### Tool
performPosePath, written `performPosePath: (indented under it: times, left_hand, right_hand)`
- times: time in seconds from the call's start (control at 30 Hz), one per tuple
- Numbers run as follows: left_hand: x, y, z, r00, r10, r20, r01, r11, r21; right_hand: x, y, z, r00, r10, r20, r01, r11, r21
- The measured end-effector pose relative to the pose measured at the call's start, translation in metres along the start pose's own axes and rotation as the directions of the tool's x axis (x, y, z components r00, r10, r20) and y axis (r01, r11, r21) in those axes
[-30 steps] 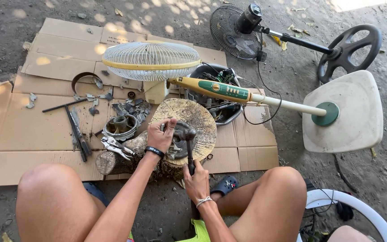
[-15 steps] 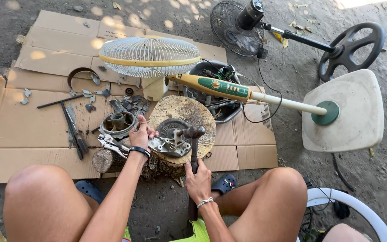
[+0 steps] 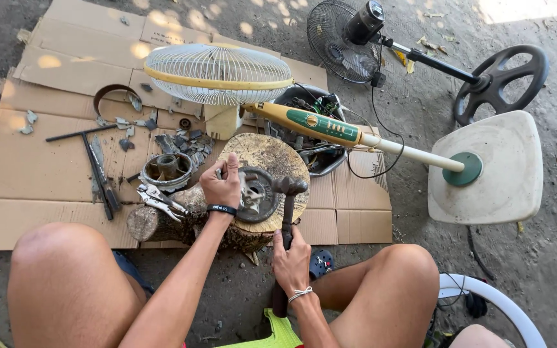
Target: Disassembling a fan motor component using a hammer and a wrench
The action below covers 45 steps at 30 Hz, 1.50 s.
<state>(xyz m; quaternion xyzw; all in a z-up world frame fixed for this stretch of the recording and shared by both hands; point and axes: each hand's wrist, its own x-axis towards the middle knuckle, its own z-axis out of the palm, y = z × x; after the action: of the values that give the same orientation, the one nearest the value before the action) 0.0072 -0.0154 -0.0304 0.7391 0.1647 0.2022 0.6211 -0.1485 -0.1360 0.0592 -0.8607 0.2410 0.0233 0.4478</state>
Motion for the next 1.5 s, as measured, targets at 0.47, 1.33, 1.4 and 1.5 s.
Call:
performPosePath:
  times: [0.47,1.33,1.4,1.5]
  left_hand:
    - [-0.013,-0.011,-0.016,0.966,-0.032,0.256,0.055,0.995,-0.083]
    - [-0.006,-0.024,-0.008,0.974,-0.072,0.215,0.104,0.984,-0.142]
    - [-0.005,-0.027,-0.016,0.981,-0.037,0.188,0.071,0.982,-0.177]
    - [-0.008,-0.026,-0.018,0.974,-0.034,0.225,0.076,0.981,-0.181]
  right_hand:
    - [-0.007,0.011,0.013,0.998,0.011,0.055,-0.004,0.993,-0.121]
    - [-0.012,0.001,0.001,0.998,-0.053,0.045,0.062,0.973,-0.22]
    - [-0.004,-0.007,-0.004,0.969,-0.245,-0.006,0.244,0.966,-0.082]
    - [-0.01,-0.048,-0.027,0.89,-0.42,-0.18,0.416,0.907,-0.057]
